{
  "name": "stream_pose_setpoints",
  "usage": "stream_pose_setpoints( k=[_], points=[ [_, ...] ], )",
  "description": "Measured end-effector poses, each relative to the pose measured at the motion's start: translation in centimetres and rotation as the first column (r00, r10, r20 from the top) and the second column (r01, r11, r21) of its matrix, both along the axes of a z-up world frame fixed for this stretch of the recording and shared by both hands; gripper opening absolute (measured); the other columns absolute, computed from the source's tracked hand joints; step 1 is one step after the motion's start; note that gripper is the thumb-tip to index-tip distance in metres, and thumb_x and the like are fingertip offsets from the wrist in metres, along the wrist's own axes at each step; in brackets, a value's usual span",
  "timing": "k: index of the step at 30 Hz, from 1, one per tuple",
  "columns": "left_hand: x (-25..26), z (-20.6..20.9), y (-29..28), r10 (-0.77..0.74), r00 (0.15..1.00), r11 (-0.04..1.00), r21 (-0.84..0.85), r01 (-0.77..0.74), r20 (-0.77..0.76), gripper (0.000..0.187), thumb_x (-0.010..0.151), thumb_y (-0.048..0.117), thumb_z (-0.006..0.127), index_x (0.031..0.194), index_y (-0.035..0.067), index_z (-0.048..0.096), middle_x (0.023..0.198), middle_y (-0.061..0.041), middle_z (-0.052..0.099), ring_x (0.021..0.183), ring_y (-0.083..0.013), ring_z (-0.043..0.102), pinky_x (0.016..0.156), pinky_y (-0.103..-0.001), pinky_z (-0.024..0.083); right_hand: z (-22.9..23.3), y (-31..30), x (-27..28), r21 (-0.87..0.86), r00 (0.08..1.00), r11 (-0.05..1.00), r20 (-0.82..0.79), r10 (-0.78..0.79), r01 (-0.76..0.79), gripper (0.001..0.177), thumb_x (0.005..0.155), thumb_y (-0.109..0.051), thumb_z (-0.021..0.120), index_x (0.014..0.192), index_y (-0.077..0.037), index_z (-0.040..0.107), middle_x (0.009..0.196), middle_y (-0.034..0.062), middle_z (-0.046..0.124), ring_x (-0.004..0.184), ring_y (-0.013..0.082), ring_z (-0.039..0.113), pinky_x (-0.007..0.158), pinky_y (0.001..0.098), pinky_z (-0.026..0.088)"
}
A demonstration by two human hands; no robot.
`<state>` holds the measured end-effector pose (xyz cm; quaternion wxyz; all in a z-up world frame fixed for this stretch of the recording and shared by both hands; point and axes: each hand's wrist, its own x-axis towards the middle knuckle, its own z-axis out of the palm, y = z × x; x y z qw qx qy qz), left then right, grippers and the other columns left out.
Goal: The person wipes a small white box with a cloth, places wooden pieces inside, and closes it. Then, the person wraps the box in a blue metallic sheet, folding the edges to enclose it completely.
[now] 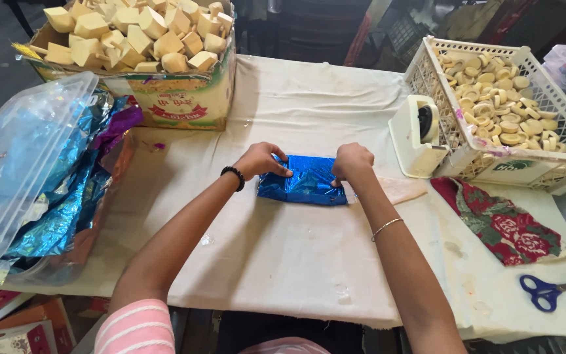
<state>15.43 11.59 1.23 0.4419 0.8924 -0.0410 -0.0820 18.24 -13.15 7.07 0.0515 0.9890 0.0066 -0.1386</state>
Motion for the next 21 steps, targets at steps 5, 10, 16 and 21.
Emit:
stream_pose_setpoints(
  k=[5,10,16,21],
  points=[
    [-3.4,2.2,1.2,0.035,0.977,0.987,-0.148,-0.067,-0.209,0.066,0.066,0.049,0.09,0.118,0.011,0.076,0.098,-0.004,0.071,0.088,-0.0139,0.065,0.078,-0.03,0.055,0.1,-0.2,-0.1,0.013,0.999,1.0,-0.034,-0.009,0.01,0.052,0.062,-0.033,0.101,0.104,-0.009,0.081,0.112,0.0125,0.077,0.107,0.0289,0.074,0.085,0.0393,0.06],
    [-6.8,2.8,3.6,-0.116,0.956,0.968,-0.248,0.047,-0.271,0.074,0.076,0.05,0.082,0.139,0.017,0.062,0.104,0.001,0.07,0.093,-0.0088,0.062,0.082,-0.027,0.052,0.3,-0.1,-0.2,0.015,0.998,0.999,-0.054,-0.028,0.028,0.053,0.061,-0.034,0.101,0.102,-0.008,0.081,0.109,0.0119,0.077,0.104,0.028,0.075,0.084,0.0392,0.061],
    [-10.3,3.5,3.3,-0.251,0.968,0.931,-0.269,0.245,0.014,0.089,0.07,0.019,0.091,0.147,0.023,0.047,0.092,0.0,0.061,0.089,-0.0088,0.06,0.083,-0.027,0.05,-0.4,-0.4,0.5,0.019,0.999,1.0,-0.032,-0.001,0.002,0.037,0.069,-0.021,0.093,0.101,-0.009,0.081,0.107,0.0118,0.078,0.102,0.0284,0.075,0.083,0.0394,0.061],
    [-8.9,0.1,3.7,-0.067,0.997,0.952,-0.296,0.076,0.043,0.053,0.09,0.027,0.075,0.14,0.016,0.06,0.084,0.004,0.071,0.087,-0.0074,0.063,0.083,-0.026,0.05,0.3,0.0,0.0,0.021,0.998,1.0,-0.066,-0.012,0.013,0.039,0.068,-0.02,0.095,0.101,-0.008,0.08,0.108,0.0127,0.077,0.102,0.0285,0.075,0.084,0.0397,0.06]
  ],
)
